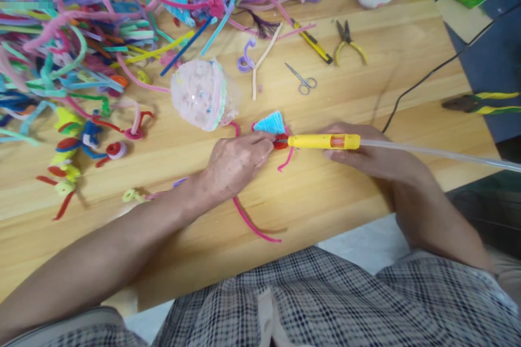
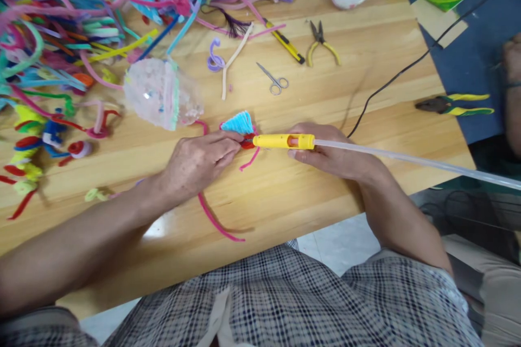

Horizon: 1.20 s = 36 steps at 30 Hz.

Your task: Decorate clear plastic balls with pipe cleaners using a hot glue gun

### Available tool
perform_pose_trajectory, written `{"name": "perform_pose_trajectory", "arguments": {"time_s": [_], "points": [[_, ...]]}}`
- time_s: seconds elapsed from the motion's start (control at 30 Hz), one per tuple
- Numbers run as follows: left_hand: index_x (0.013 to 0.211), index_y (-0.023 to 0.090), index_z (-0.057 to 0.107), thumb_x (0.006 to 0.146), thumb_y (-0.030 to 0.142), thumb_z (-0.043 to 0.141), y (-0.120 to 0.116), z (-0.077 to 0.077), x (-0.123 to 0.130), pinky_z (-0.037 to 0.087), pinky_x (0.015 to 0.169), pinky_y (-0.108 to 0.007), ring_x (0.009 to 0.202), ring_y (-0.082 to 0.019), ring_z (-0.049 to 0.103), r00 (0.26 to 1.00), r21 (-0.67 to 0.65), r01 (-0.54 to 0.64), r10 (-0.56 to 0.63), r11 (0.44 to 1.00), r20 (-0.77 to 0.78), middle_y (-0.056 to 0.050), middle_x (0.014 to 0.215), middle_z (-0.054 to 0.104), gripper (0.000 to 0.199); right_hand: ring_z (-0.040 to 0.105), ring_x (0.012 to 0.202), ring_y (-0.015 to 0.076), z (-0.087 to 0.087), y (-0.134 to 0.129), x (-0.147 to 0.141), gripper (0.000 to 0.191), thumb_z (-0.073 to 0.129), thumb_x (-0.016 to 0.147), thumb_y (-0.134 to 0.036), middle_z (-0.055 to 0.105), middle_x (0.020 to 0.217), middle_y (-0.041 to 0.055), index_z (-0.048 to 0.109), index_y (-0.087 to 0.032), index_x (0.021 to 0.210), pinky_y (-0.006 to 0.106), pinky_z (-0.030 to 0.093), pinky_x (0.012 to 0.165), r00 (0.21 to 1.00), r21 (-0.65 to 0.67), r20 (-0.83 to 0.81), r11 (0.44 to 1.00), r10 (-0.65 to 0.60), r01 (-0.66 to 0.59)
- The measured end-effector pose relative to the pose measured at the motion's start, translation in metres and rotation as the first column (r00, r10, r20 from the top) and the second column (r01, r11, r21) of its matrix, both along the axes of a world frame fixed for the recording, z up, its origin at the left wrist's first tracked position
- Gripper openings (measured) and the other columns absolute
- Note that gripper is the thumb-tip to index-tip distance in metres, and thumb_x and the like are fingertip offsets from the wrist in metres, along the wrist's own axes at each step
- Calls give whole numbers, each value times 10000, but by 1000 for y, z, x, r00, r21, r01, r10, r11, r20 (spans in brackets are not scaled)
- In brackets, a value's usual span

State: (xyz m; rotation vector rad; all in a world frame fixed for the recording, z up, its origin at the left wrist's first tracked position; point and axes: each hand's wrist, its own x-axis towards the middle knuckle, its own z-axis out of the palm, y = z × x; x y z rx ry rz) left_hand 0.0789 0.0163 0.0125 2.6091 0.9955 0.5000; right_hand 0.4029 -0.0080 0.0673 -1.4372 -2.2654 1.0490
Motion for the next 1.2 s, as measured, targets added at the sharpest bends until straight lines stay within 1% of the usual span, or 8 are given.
{"name": "perform_pose_trajectory", "arguments": {"time_s": [0.13, 0.3, 0.5, 0.63, 0.77, 1.0, 1.2], "points": [[1066, 216, 778, 1150, 148, 593, 0, 0, 0, 693, 838, -280, 1062, -182, 849, 1000, -1, 0, 0, 1000, -9, -55, 1320, 869, 214, 703, 886, 248, 1, 0, -2, 233, 656, 1105, -501, 792, 1033, 79, 668, -268, 1109, 386, 550, 814, 1000, 15, -11, 1000, 1, -1], [1071, 209, 789, 1159, 157, 567, 0, -1, 0, 694, 845, -280, 1071, -182, 849, 1000, -6, 3, -3, 1000, -6, -66, 1308, 870, 244, 697, 872, 246, 2, 0, -5, 211, 628, 1112, -483, 774, 991, 69, 637, -275, 1078, 381, 546, 808, 1000, 18, 10, 1000, 5, -5], [1079, 207, 795, 1153, 155, 572, 0, 0, 0, 689, 831, -278, 1055, -185, 852, 1000, -10, 3, -2, 1000, 6, -66, 1305, 869, 241, 698, 884, 251, 2, 0, -4, 251, 631, 1113, -504, 768, 992, 74, 643, -259, 1064, 385, 536, 806, 999, 14, 27, 1000, 16, -16], [1079, 206, 795, 1153, 160, 586, 0, 0, 0, 685, 810, -277, 1048, -189, 856, 1000, -2, -3, 3, 1000, 1, -59, 1313, 872, 226, 702, 891, 260, 1, 1, -5, 230, 612, 1122, -479, 761, 989, 77, 634, -260, 1052, 392, 537, 824, 999, 21, 37, 999, 27, -27], [1108, 209, 804, 1155, 161, 582, -1, -1, 0, 683, 810, -268, 1063, -183, 855, 1000, 3, -5, 5, 1000, 2, -63, 1326, 870, 232, 706, 891, 265, -1, 0, -4, 241, 603, 1128, -491, 755, 1005, 83, 641, -260, 1069, 398, 533, 815, 999, 41, 44, 999, 32, -34], [1104, 217, 804, 1149, 165, 617, 0, 0, 0, 684, 768, -272, 1074, -193, 865, 1000, 31, 2, -1, 1000, -14, -36, 1347, 872, 199, 695, 880, 259, -2, 0, -3, 207, 605, 1133, -473, 755, 1008, 80, 626, -274, 1079, 400, 541, 798, 998, 60, 55, 998, 30, -33], [1096, 192, 807, 1170, 198, 596, 1, 1, -1, 673, 701, -285, 1069, -211, 879, 999, 43, 19, -18, 999, -28, -48, 1348, 873, 223, 681, 852, 245, 1, 1, -4, 208, 600, 1142, -460, 740, 988, 69, 634, -264, 1082, 391, 534, 804, 998, 41, 50, 999, 35, -37]]}}
